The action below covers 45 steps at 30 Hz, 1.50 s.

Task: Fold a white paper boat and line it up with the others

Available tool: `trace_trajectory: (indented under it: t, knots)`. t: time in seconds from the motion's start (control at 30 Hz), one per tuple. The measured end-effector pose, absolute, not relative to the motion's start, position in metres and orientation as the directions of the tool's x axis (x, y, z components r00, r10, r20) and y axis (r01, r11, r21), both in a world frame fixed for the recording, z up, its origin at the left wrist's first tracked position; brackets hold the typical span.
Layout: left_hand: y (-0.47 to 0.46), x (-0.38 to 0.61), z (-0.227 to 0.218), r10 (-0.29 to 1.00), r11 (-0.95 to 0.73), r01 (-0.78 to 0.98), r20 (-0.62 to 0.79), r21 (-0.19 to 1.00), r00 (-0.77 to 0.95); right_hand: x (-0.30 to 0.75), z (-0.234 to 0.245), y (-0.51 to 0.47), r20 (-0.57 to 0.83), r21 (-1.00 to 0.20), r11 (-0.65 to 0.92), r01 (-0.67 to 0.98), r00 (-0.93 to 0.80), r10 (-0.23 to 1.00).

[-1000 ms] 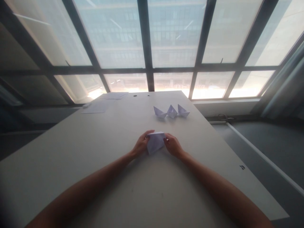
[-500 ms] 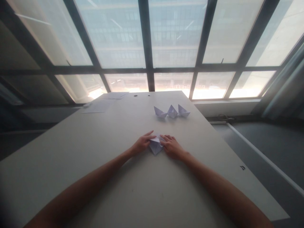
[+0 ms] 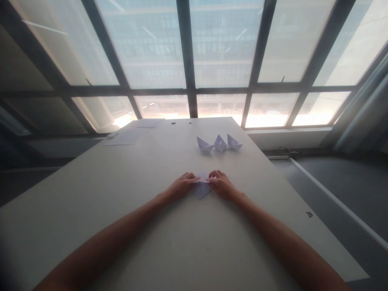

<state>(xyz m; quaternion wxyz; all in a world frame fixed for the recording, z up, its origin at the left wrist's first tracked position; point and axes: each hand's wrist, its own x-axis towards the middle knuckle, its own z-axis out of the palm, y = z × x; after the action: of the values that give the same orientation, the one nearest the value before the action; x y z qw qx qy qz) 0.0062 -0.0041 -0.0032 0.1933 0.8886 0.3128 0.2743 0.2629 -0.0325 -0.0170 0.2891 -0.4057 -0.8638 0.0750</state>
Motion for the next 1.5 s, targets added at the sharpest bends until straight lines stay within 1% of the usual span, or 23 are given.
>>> trace_trajectory:
  t: [0.07,0.1,0.13,0.2,0.27,0.37,0.43,0.5,0.57,0.63,0.73,0.87,0.97,1.07,1.17,1.3,1.37,1.43,1.5]
  knots:
    - [-0.001,0.007,-0.004,0.723,-0.66,0.422,0.372,0.622,0.583,0.262,-0.02,-0.029,0.462,-0.437,0.623,0.649,-0.433,0.774]
    - [0.0,0.007,-0.004,0.75,-0.626,0.42,0.36,0.657,0.554,0.261,-0.021,-0.027,0.456,-0.476,0.599,0.644,-0.401,0.794]
    - [0.001,0.007,-0.005,0.774,-0.597,0.427,0.348,0.679,0.529,0.26,-0.023,-0.026,0.443,-0.51,0.569,0.644,-0.37,0.816]
    - [0.001,0.008,-0.005,0.799,-0.572,0.454,0.339,0.683,0.497,0.258,-0.024,-0.025,0.419,-0.549,0.515,0.658,-0.316,0.851]
    - [-0.002,0.011,-0.005,0.795,-0.589,0.496,0.344,0.638,0.5,0.256,-0.024,-0.026,0.434,-0.529,0.504,0.683,-0.292,0.852]
    - [-0.006,0.015,-0.006,0.781,-0.622,0.609,0.327,0.492,0.533,0.254,-0.023,-0.029,0.472,-0.422,0.563,0.711,-0.358,0.805]
    - [-0.008,0.016,-0.008,0.787,-0.617,0.686,0.303,0.386,0.538,0.254,-0.021,-0.031,0.442,-0.352,0.586,0.73,-0.422,0.791]
    - [-0.008,0.015,-0.01,0.777,-0.629,0.705,0.274,0.328,0.566,0.254,-0.02,-0.032,0.397,-0.302,0.593,0.747,-0.467,0.79]
    - [-0.005,0.011,-0.011,0.733,-0.675,0.655,0.215,0.339,0.645,0.254,-0.02,-0.033,0.375,-0.282,0.604,0.745,-0.494,0.785]
    - [-0.001,0.006,-0.011,0.68,-0.706,0.586,0.148,0.399,0.718,0.254,-0.019,-0.033,0.375,-0.294,0.612,0.734,-0.5,0.78]
    - [0.004,0.001,-0.009,0.664,-0.687,0.548,0.107,0.477,0.74,0.253,-0.018,-0.033,0.374,-0.331,0.595,0.733,-0.477,0.795]
    - [0.003,0.002,-0.004,0.717,-0.621,0.515,0.162,0.592,0.678,0.25,-0.015,-0.033,0.366,-0.386,0.565,0.729,-0.441,0.819]
    - [0.001,0.005,-0.002,0.74,-0.583,0.419,0.242,0.696,0.628,0.249,-0.014,-0.033,0.379,-0.415,0.56,0.717,-0.423,0.823]
    - [0.0,0.006,-0.003,0.751,-0.566,0.349,0.293,0.747,0.592,0.248,-0.015,-0.034,0.393,-0.419,0.558,0.717,-0.411,0.823]
    - [-0.002,0.007,-0.003,0.751,-0.571,0.345,0.305,0.745,0.585,0.248,-0.019,-0.033,0.419,-0.427,0.568,0.704,-0.402,0.814]
    - [-0.009,0.011,0.0,0.763,-0.568,0.35,0.316,0.745,0.564,0.249,-0.024,-0.032,0.471,-0.482,0.599,0.639,-0.387,0.792]
    - [-0.013,0.013,0.002,0.761,-0.577,0.349,0.332,0.739,0.557,0.25,-0.022,-0.033,0.513,-0.492,0.619,0.612,-0.37,0.774]
    - [-0.018,0.014,0.004,0.759,-0.607,0.376,0.368,0.7,0.537,0.251,-0.018,-0.034,0.56,-0.458,0.637,0.62,-0.355,0.749]
    - [-0.02,0.015,0.006,0.751,-0.643,0.42,0.419,0.641,0.51,0.252,-0.011,-0.037,0.581,-0.391,0.641,0.661,-0.363,0.728]
